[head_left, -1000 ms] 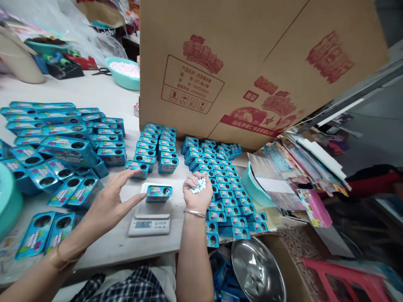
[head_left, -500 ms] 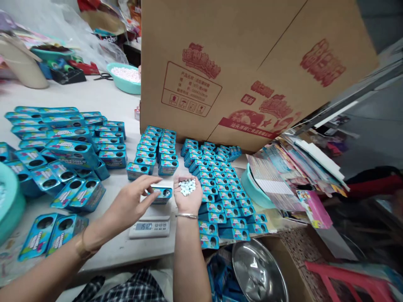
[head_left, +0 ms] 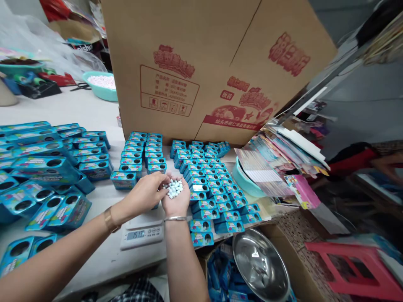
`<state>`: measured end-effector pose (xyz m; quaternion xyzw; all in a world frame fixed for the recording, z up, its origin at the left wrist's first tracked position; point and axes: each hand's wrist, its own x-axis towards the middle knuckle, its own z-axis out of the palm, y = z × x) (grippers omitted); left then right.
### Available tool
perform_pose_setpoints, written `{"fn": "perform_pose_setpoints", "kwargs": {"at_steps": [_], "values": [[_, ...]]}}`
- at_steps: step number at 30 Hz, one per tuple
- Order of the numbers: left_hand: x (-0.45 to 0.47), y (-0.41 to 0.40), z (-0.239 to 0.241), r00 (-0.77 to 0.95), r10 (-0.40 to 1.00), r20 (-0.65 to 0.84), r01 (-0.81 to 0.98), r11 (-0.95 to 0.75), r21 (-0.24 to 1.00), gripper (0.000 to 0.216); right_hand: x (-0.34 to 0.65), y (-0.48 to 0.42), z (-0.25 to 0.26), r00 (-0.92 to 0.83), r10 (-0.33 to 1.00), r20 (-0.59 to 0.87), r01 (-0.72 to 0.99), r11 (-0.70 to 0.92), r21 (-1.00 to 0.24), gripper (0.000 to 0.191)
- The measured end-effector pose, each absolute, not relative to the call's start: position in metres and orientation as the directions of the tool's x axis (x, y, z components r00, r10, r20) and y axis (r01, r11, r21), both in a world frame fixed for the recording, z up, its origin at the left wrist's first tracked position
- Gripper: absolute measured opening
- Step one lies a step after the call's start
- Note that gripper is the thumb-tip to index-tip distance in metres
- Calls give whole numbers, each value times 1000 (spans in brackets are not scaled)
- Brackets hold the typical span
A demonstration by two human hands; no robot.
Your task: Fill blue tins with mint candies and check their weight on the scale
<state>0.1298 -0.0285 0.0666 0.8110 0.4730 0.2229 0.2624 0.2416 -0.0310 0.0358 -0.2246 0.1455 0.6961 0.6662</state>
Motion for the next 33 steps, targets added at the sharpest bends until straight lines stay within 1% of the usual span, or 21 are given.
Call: {"fn": "perform_pose_setpoints", "kwargs": {"at_steps": [3,8,12,15,17,19,21,24,26,29,31,33], "values": [[135,-23,69,451,888,88,650,-394,650,17,243,-29,31,4,868,-497,-994,-52,-99,20],[135,-19,67,480,876,33,623,-367,691,14,245,-29,25,-9,860,-510,-996,-51,-68,23],[132,-16,65,500,866,-7,576,-326,749,14,247,-30,24,-21,861,-508,-997,-56,-56,23],[125,-17,64,512,858,-40,503,-262,824,17,249,-30,23,-25,848,-529,-996,-69,-62,23],[120,-20,61,497,867,-39,490,-243,837,18,253,-31,22,-42,845,-534,-997,-73,-37,22],[115,-25,56,463,886,-19,558,-274,783,19,258,-32,20,-54,853,-520,-998,-69,-11,23],[113,-30,51,445,896,-8,651,-317,690,22,264,-32,19,-40,869,-493,-998,-55,-15,24],[112,-31,52,453,891,-4,714,-360,601,26,273,-33,20,30,889,-457,-995,-16,-95,23],[107,-27,63,443,896,32,705,-370,604,25,278,-34,21,75,899,-432,-986,2,-167,21],[88,-23,91,316,931,181,627,-349,697,27,286,-37,24,117,906,-406,-970,17,-242,23],[71,-26,109,167,948,270,542,-317,778,30,292,-38,25,133,899,-417,-970,31,-241,27],[56,-35,118,55,954,296,474,-285,833,31,296,-39,25,138,883,-448,-976,43,-214,30]]}}
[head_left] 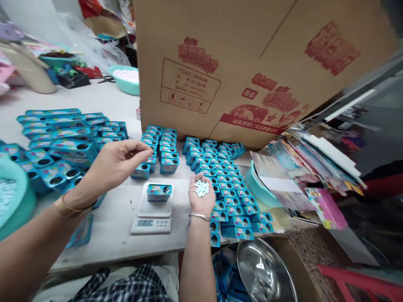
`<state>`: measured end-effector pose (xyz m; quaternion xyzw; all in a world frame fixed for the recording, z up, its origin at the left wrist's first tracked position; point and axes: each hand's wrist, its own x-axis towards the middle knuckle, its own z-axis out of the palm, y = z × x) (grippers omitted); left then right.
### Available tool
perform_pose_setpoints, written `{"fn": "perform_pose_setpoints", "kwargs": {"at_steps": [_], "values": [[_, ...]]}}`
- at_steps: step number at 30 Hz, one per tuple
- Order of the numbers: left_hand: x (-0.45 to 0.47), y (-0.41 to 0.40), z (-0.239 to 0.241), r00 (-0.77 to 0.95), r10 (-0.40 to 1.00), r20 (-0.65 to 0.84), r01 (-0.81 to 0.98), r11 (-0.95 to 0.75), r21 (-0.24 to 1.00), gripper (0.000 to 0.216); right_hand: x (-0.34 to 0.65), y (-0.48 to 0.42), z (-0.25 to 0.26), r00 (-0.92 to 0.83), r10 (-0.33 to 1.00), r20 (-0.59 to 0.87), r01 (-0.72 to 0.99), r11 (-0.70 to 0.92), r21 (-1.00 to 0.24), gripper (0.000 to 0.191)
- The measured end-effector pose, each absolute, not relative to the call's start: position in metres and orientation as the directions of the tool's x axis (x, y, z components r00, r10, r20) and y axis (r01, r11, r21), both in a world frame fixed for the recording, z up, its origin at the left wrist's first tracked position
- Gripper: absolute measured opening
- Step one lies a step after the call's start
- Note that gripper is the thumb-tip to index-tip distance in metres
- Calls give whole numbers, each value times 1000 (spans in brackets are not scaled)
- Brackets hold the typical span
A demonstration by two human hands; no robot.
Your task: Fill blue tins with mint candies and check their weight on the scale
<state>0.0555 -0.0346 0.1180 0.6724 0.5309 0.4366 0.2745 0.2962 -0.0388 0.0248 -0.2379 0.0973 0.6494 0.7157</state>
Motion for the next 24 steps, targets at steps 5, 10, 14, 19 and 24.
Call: {"fn": "perform_pose_setpoints", "kwargs": {"at_steps": [5,10,14,19,24], "values": [[37,-56,105,34,952,304,545,-273,793,33,299,-38,24,118,870,-480,-987,49,-154,32],[41,-58,79,209,888,411,702,-428,569,46,298,-39,20,160,900,-405,-961,49,-272,28],[56,-59,62,372,863,343,755,-496,429,59,299,-39,19,172,898,-404,-950,42,-310,26],[84,-64,48,494,851,177,801,-525,288,66,297,-39,21,173,894,-414,-950,40,-311,26],[101,-53,39,516,855,42,843,-516,149,34,295,-38,19,151,908,-390,-952,28,-304,25]]}}
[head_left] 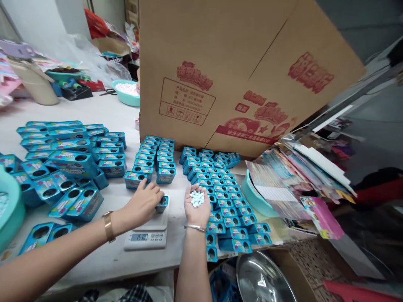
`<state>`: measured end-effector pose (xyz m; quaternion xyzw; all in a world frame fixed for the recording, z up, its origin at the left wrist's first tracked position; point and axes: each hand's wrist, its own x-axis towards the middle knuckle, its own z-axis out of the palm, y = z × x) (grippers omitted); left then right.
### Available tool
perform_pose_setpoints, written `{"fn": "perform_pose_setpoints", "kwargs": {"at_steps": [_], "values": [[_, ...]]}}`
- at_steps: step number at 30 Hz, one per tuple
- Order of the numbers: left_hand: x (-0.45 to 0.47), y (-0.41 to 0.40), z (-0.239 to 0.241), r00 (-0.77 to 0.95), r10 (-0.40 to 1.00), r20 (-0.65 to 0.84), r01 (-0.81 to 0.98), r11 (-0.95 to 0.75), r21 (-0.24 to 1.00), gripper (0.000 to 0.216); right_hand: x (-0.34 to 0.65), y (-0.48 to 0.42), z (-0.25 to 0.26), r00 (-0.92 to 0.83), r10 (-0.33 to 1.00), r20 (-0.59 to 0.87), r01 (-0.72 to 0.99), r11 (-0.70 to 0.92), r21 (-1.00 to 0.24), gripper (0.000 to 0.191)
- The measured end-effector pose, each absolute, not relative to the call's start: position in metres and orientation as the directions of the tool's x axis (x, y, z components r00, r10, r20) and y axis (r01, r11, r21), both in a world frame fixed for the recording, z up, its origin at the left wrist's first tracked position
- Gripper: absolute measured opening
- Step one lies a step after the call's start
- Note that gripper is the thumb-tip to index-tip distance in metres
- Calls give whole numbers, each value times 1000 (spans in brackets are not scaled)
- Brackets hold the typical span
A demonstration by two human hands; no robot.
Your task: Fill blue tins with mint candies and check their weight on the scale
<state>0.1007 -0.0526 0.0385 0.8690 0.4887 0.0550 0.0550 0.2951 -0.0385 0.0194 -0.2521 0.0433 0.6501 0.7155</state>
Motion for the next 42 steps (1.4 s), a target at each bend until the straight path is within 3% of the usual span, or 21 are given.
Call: {"fn": "perform_pose_setpoints", "kwargs": {"at_steps": [2,6,11,18,20,22,24,26,28,30,33,34,37,42], "values": [[104,-41,35,543,837,66,823,-546,155,22,295,-38,18,162,905,-393,-952,39,-304,25],[116,-8,32,524,829,197,818,-554,154,27,297,-37,15,193,897,-398,-945,62,-320,24],[134,30,18,466,851,240,850,-507,144,24,302,-36,10,192,919,-345,-930,58,-364,20],[124,-3,13,297,907,299,883,-380,275,86,292,-41,12,118,920,-375,-948,-9,-319,17],[101,-34,25,244,911,333,843,-369,392,87,271,-43,15,0,931,-364,-953,-110,-283,14],[68,-70,38,123,914,386,731,-346,588,75,238,-44,22,-176,925,-336,-940,-259,-223,12],[26,-105,48,-143,902,407,574,-260,776,60,192,-46,32,-358,879,-315,-894,-420,-157,11],[-23,-140,50,-487,799,353,426,-136,894,50,135,-50,46,-503,811,-298,-821,-556,-128,11],[-74,-172,45,-759,590,274,291,-68,954,47,70,-58,59,-609,740,-284,-732,-663,-156,12],[-121,-202,35,-895,386,224,216,-64,974,50,2,-69,68,-652,703,-284,-659,-710,-246,16],[-172,-235,15,-957,236,166,151,-80,985,56,-91,-85,70,-500,817,-285,-623,-569,-537,19],[-182,-242,10,-965,221,139,124,-80,989,56,-115,-88,67,-429,866,-257,-566,-480,-671,20],[-193,-255,5,-966,238,99,77,-100,992,52,-165,-96,55,-404,871,-280,-499,-467,-730,22],[-164,-264,30,-937,304,172,137,-133,982,41,-179,-96,49,-503,751,-427,-462,-652,-602,24]]}}
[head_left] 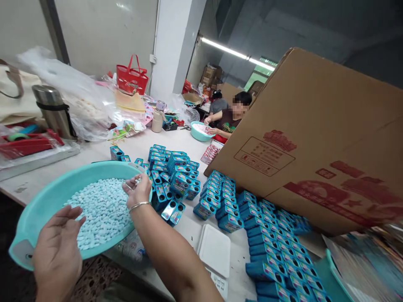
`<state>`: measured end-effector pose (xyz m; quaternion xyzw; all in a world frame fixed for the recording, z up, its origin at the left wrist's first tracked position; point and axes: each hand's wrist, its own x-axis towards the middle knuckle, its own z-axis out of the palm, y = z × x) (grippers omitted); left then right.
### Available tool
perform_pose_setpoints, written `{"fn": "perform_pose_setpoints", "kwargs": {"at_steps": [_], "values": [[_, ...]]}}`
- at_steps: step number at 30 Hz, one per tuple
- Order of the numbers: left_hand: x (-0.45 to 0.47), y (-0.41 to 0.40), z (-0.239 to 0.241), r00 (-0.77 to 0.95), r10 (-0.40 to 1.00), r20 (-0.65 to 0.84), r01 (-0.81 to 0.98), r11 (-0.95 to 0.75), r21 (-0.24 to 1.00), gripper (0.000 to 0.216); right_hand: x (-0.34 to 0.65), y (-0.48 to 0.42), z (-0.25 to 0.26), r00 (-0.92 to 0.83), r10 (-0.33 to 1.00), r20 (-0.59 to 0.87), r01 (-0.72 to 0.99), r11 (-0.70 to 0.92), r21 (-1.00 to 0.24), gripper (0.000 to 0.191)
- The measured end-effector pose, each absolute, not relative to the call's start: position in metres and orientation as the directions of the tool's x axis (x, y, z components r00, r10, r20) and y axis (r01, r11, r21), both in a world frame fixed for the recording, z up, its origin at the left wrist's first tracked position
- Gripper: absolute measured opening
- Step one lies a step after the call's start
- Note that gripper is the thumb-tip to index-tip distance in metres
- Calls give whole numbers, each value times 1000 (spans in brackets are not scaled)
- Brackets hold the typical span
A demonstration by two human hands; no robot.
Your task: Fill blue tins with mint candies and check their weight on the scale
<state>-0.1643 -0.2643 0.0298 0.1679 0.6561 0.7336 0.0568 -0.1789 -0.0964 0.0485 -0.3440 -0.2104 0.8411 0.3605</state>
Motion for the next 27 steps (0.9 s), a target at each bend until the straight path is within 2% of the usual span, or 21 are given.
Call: {"fn": "perform_pose_setpoints", "kwargs": {"at_steps": [3,5,8,11,13,15,18,21,25,27], "values": [[-136,-272,27,-905,396,153,149,-41,988,38,-163,-88,58,-623,645,-443,-458,-760,-461,29],[-117,-275,8,-835,530,150,199,37,979,41,-143,-79,67,-682,610,-403,-480,-789,-383,29],[-89,-272,-35,-628,745,226,434,94,896,66,-94,-63,78,-713,619,-328,-540,-784,-305,28],[-63,-253,-67,-527,772,355,676,128,725,103,-26,-48,80,-678,690,-251,-648,-723,-238,27],[-50,-236,-74,-531,738,416,735,157,659,120,24,-42,74,-603,767,-219,-738,-640,-214,25],[-42,-221,-72,-566,710,419,724,185,664,128,72,-41,61,-505,832,-231,-802,-551,-230,22],[-41,-212,-68,-614,722,318,652,236,721,109,132,-47,35,-382,894,-234,-853,-438,-284,18],[-48,-221,-71,-570,774,277,650,217,728,83,176,-58,13,-303,910,-283,-880,-381,-285,15],[-49,-240,-68,-489,816,309,662,116,741,76,219,-68,1,-229,913,-338,-928,-309,-209,15],[-41,-235,-57,-388,860,331,670,16,742,76,236,-70,4,-225,919,-324,-949,-283,-143,14]]}}
